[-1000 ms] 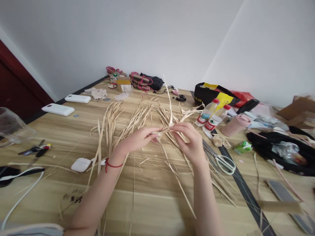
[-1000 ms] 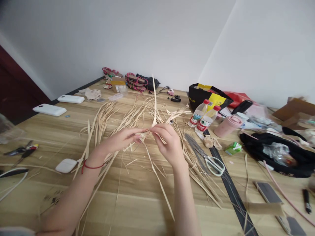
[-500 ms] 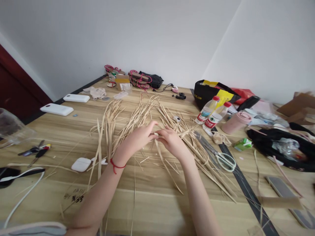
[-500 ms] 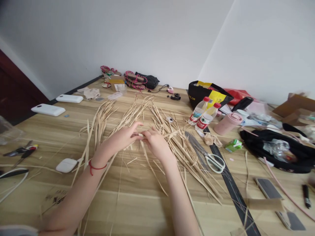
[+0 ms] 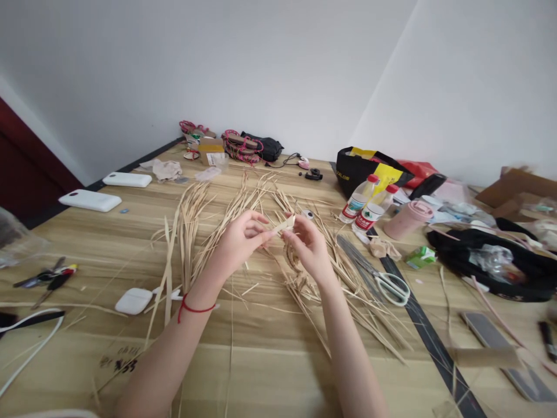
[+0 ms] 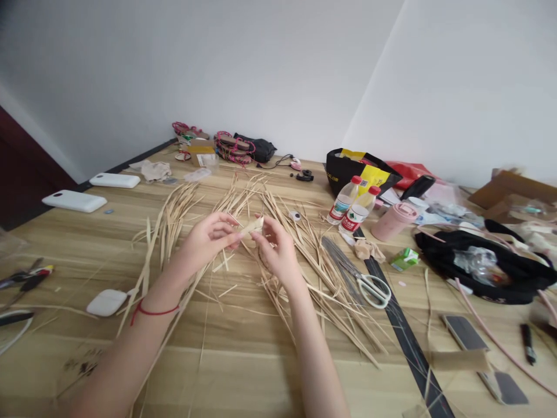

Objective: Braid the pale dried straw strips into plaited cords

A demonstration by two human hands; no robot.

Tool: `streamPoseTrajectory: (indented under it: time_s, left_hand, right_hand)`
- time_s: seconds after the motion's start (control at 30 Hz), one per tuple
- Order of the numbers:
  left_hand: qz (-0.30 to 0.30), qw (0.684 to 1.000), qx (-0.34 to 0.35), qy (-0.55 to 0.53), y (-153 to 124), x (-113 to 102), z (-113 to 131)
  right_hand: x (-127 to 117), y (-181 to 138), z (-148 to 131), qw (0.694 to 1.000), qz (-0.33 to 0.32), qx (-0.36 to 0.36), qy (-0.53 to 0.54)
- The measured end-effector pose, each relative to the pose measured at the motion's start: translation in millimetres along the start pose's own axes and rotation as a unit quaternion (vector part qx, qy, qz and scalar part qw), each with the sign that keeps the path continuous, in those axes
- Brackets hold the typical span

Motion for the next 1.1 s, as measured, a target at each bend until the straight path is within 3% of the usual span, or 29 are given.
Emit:
streamPoseTrajectory:
  time_s: [0.27, 0.5, 0.83, 1.1]
  left_hand:
    - [0.016, 0.999, 0.043, -0.017, 5, 7, -10]
    - [-0.006, 1.0, 0.02, -0.012, 3, 11, -8]
    - [0.008, 0.999, 0.034, -0.04, 5, 15, -10]
    - [0.018, 0.998, -0.017, -0.055, 4, 15, -8]
  right_hand:
    - [-8, 2, -1, 0.999, 0.018, -0.01, 0.047]
    - [-11, 3, 0, 0.996, 0.075, -0.003, -0.04]
    - [-16, 4, 4, 0.999, 0.027, -0.003, -0.017]
    - [-11, 4, 11, 0.998, 0.062, 0.014, 0.021]
Point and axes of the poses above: each hand's wrist, its own y-axis towards the middle knuckle, its own x-axis out of the palm, z = x × y, the point moved 2 cm from there along y, towards the middle knuckle, and after that the axes turned 12 degrees about -y, right-handed, at the moved point
